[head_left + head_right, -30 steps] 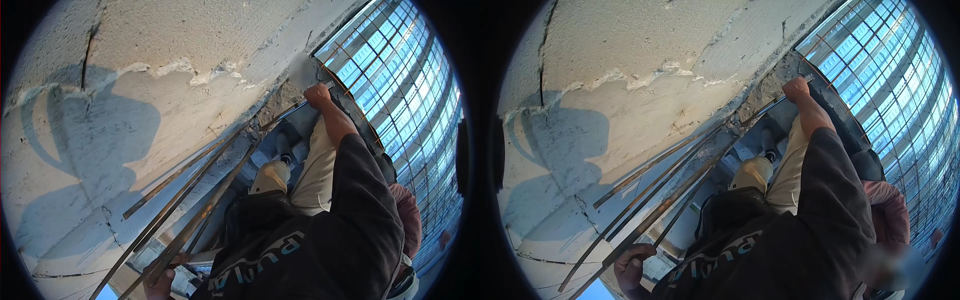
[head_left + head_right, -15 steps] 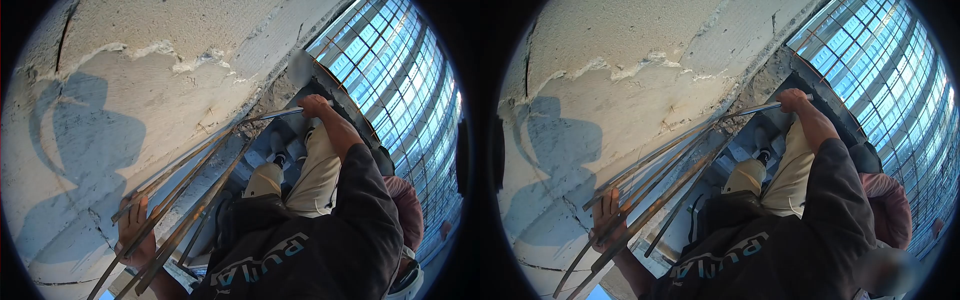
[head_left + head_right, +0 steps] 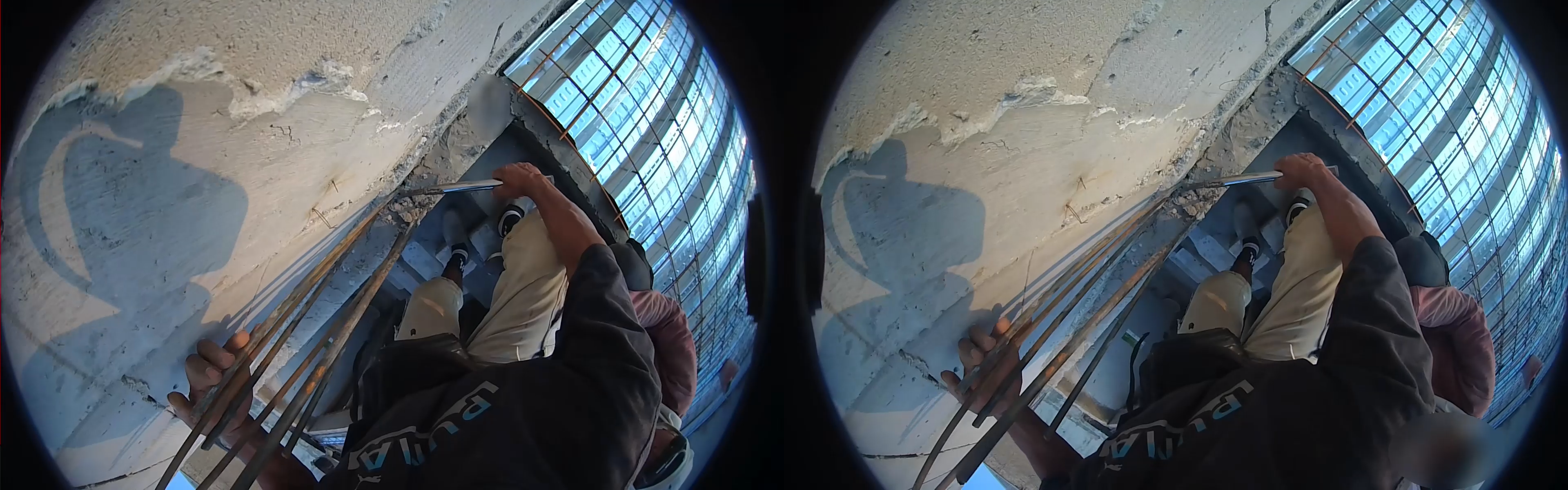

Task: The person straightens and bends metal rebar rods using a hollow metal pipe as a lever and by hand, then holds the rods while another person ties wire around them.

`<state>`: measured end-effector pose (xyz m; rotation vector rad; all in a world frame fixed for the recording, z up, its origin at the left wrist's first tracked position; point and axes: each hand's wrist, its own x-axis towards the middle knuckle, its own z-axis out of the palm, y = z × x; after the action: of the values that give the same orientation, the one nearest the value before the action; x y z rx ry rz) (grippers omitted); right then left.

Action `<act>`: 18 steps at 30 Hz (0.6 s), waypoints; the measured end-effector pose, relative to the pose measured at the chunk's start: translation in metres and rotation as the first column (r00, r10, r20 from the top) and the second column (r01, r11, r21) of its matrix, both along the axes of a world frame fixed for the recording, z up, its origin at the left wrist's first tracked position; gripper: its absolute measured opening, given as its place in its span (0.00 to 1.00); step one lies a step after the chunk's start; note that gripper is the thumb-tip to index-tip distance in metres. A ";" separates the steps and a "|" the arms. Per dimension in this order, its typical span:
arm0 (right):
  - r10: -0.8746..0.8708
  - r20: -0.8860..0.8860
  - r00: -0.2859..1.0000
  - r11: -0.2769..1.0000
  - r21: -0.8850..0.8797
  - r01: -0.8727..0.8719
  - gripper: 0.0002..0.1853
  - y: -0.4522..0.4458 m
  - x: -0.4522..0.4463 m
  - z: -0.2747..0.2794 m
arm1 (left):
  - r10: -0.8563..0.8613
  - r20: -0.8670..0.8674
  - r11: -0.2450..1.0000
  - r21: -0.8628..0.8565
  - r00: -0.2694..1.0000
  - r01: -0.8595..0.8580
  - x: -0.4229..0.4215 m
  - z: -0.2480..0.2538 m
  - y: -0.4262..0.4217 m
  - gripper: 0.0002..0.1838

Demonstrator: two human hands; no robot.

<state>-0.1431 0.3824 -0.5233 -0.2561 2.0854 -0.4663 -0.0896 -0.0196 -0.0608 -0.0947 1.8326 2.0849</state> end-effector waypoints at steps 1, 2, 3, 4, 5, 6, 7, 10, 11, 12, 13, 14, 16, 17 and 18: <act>0.010 -0.013 1.000 1.000 0.011 -0.009 0.22 0.000 -0.002 -0.004 | 0.017 -0.011 1.000 -0.001 1.000 -0.017 0.001 -0.003 0.002 0.25; 0.019 -0.026 0.999 1.000 0.020 -0.019 0.22 -0.001 -0.004 -0.008 | 0.034 -0.023 0.999 -0.003 0.999 -0.034 0.001 -0.006 0.004 0.24; 0.049 -0.022 0.999 0.998 0.027 -0.048 0.21 -0.002 -0.008 -0.009 | 0.052 -0.037 0.999 -0.004 0.998 -0.052 0.002 -0.009 0.005 0.25; 0.077 -0.014 0.997 0.996 0.034 -0.077 0.20 -0.002 -0.011 -0.008 | 0.068 -0.049 0.998 -0.005 0.996 -0.069 0.003 -0.011 0.004 0.26; 0.104 -0.009 0.994 0.994 0.041 -0.104 0.20 -0.002 -0.015 -0.009 | 0.085 -0.056 0.996 0.008 0.995 -0.085 0.006 -0.012 0.002 0.26; 0.102 -0.020 0.995 0.994 0.046 -0.101 0.19 -0.003 -0.018 -0.014 | 0.078 -0.052 0.997 0.023 0.996 -0.077 0.007 -0.014 0.000 0.26; 0.101 -0.032 0.994 0.994 0.049 -0.099 0.19 -0.002 -0.024 -0.021 | 0.073 -0.050 0.997 0.037 0.996 -0.071 0.009 -0.015 -0.003 0.27; 0.152 -0.114 0.982 0.988 0.045 -0.148 0.16 -0.001 -0.043 -0.049 | 0.047 -0.031 0.998 0.044 0.998 -0.046 0.009 -0.017 -0.006 0.27; 0.169 -0.103 0.980 0.985 0.053 -0.165 0.15 -0.002 -0.050 -0.053 | 0.031 -0.033 0.999 0.045 0.999 -0.030 0.010 -0.018 -0.008 0.27; 0.186 -0.095 0.978 0.982 0.061 -0.181 0.14 -0.001 -0.060 -0.058 | 0.027 -0.029 0.998 0.057 0.999 -0.026 0.009 -0.020 -0.007 0.27; 0.237 -0.056 0.970 0.968 0.101 -0.231 0.12 -0.005 -0.072 -0.064 | 0.023 -0.024 0.997 0.068 0.999 -0.022 0.007 -0.021 -0.006 0.27; 0.254 -0.040 0.966 0.960 0.133 -0.247 0.12 -0.005 -0.077 -0.067 | 0.020 -0.022 0.997 0.073 1.000 -0.018 0.006 -0.021 -0.008 0.27; 0.289 -0.006 0.957 0.938 0.200 -0.282 0.11 -0.016 -0.100 -0.033 | 0.016 -0.020 0.996 0.090 1.000 -0.014 0.007 -0.023 -0.012 0.27; 0.259 -0.016 0.966 0.947 0.200 -0.250 0.11 -0.019 -0.106 -0.029 | 0.006 -0.016 0.995 0.098 1.000 -0.004 0.006 -0.024 -0.015 0.26; 0.248 -0.004 0.969 0.946 0.216 -0.241 0.11 -0.018 -0.103 -0.032 | 0.000 -0.013 0.994 0.107 1.000 0.002 0.006 -0.025 -0.017 0.26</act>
<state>-0.2459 0.3641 -0.5548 -0.3912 2.0797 -0.0874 -0.0836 -0.0367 -0.0855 -0.0528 1.7233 2.1835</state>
